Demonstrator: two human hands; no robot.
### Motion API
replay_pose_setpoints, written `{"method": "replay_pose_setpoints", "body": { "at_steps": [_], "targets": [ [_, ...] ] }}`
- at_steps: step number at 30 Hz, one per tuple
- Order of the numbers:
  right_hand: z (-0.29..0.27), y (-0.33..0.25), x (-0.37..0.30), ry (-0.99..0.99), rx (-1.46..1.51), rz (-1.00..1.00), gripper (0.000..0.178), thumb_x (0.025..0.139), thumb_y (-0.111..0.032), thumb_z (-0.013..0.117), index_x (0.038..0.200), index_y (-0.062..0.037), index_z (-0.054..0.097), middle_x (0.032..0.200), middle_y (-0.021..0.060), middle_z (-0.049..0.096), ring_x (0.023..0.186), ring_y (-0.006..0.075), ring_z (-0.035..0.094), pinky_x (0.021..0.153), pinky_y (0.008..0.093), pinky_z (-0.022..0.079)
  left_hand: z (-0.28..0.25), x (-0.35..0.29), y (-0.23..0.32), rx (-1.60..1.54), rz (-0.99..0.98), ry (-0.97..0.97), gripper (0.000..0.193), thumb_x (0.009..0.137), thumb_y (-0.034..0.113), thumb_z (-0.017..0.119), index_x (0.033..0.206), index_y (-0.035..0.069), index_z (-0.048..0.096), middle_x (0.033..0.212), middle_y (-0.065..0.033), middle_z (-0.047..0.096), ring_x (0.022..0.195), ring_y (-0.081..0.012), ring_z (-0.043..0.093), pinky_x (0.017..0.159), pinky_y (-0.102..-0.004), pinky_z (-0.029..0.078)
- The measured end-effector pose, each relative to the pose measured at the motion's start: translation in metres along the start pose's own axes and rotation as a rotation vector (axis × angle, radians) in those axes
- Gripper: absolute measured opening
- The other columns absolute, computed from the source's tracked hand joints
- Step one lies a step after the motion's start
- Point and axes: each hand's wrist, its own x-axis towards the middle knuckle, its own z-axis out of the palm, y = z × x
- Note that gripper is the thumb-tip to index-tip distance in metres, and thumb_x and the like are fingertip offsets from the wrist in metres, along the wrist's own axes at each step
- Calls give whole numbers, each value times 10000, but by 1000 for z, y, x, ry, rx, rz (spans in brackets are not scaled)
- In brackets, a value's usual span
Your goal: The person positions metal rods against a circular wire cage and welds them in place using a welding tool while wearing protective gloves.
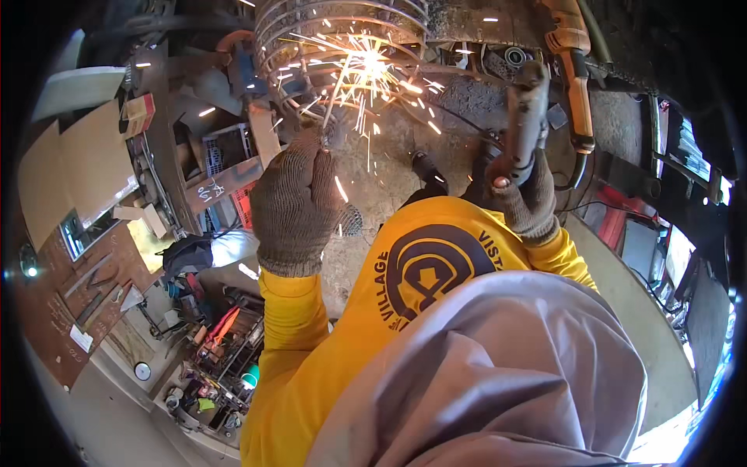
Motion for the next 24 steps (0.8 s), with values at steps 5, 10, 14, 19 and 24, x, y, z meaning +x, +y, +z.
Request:
{"method": "replay_pose_setpoints", "body": {
  "at_steps": [5, 10, 14, 19, 24],
  "targets": [
    [4, -9, 3, 59, 301, 170, 536, 941, -356, 691, 1311, -22, 494, 892, 33, 635, 698, 94, 594, 619, 234, 484, 0, 1, 0, -99, -32, -12, 291, 908, 129, 700, 1179, 26, 681, 1004, -164, 733, 846, -270, 730, 756, -348, 575],
    [5, -8, 3, 37, 424, 293, 536, 943, -334, 696, 1328, -30, 480, 896, 37, 613, 673, 92, 573, 597, 235, 476, -4, 2, 6, -46, -37, -34, 263, 917, 106, 688, 1166, 21, 683, 1024, -162, 735, 875, -268, 733, 768, -346, 575],
    [4, -8, 5, -29, 552, 339, 579, 945, -309, 697, 1384, -29, 445, 884, 38, 599, 656, 93, 565, 582, 238, 472, -2, 0, 3, -105, -51, -37, 259, 920, 106, 686, 1164, 21, 683, 1041, -163, 736, 891, -270, 735, 775, -344, 575],
    [6, -6, 3, -6, 521, 328, 590, 950, -284, 690, 1409, -29, 421, 867, 46, 588, 629, 106, 572, 551, 249, 471, -2, 0, 3, -94, -55, -46, 282, 902, 114, 698, 1171, 32, 685, 1032, -162, 738, 894, -280, 735, 778, -350, 573],
    [7, -7, 6, -8, 511, 313, 572, 955, -271, 682, 1399, -21, 422, 863, 56, 591, 592, 120, 582, 522, 256, 479, -3, 0, 5, -92, -61, -48, 271, 918, 147, 698, 1164, 34, 690, 1043, -169, 738, 906, -286, 739, 776, -350, 577]
  ]
}}
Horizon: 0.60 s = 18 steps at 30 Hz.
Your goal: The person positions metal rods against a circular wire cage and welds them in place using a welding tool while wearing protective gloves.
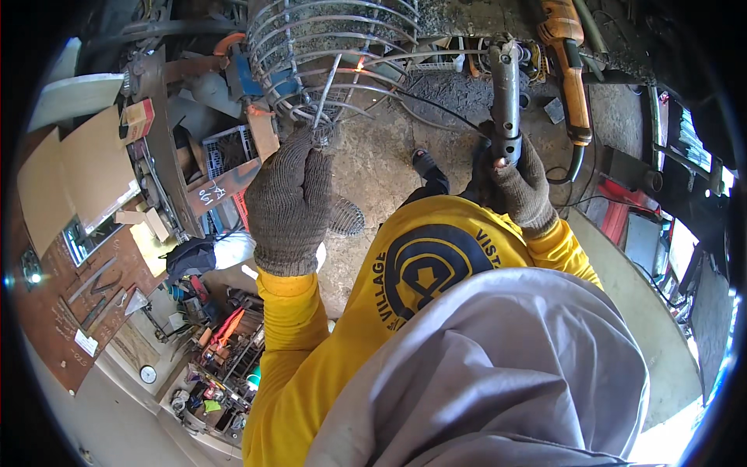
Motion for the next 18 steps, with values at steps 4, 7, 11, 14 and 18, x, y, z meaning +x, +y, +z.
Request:
{"method": "replay_pose_setpoints", "body": {
  "at_steps": [4, 7, 11, 14, 18],
  "targets": [
    [0, 2, 2, 3, -2, -21, 549, 961, -262, 669, 1386, -14, 427, 858, 61, 591, 570, 124, 585, 503, 256, 476, 0, 0, 1, 13, -1, 0, 269, 921, 160, 697, 1164, 42, 692, 1040, -166, 739, 912, -286, 739, 777, -351, 577],
    [-1, 2, 2, -15, 0, -16, 534, 963, -255, 665, 1380, -13, 436, 851, 58, 589, 560, 120, 584, 498, 255, 474, 1, 0, 0, -3, 3, 18, 269, 923, 164, 697, 1163, 44, 693, 1036, -166, 739, 910, -284, 739, 774, -354, 576],
    [0, 2, 3, -14, -32, -47, 546, 952, -270, 684, 1381, -18, 456, 847, 34, 588, 584, 103, 562, 516, 247, 456, 3, -1, 0, -110, -66, 18, 271, 916, 163, 704, 1155, 37, 695, 1044, -165, 735, 907, -284, 735, 780, -352, 575],
    [4, -1, 2, 17, -27, -42, 563, 944, -284, 699, 1381, -22, 461, 854, 24, 585, 596, 99, 551, 534, 242, 436, 1, 2, 2, 27, 20, 24, 272, 906, 149, 708, 1150, 31, 694, 1053, -166, 733, 913, -296, 733, 789, -357, 574],
    [3, 1, 3, 15, 30, -9, 579, 936, -292, 707, 1380, -15, 458, 858, 27, 589, 605, 104, 558, 540, 241, 440, 1, 1, 0, 23, 12, 1, 275, 901, 125, 706, 1156, 24, 690, 1075, -165, 732, 939, -289, 730, 807, -353, 570]
  ]
}}
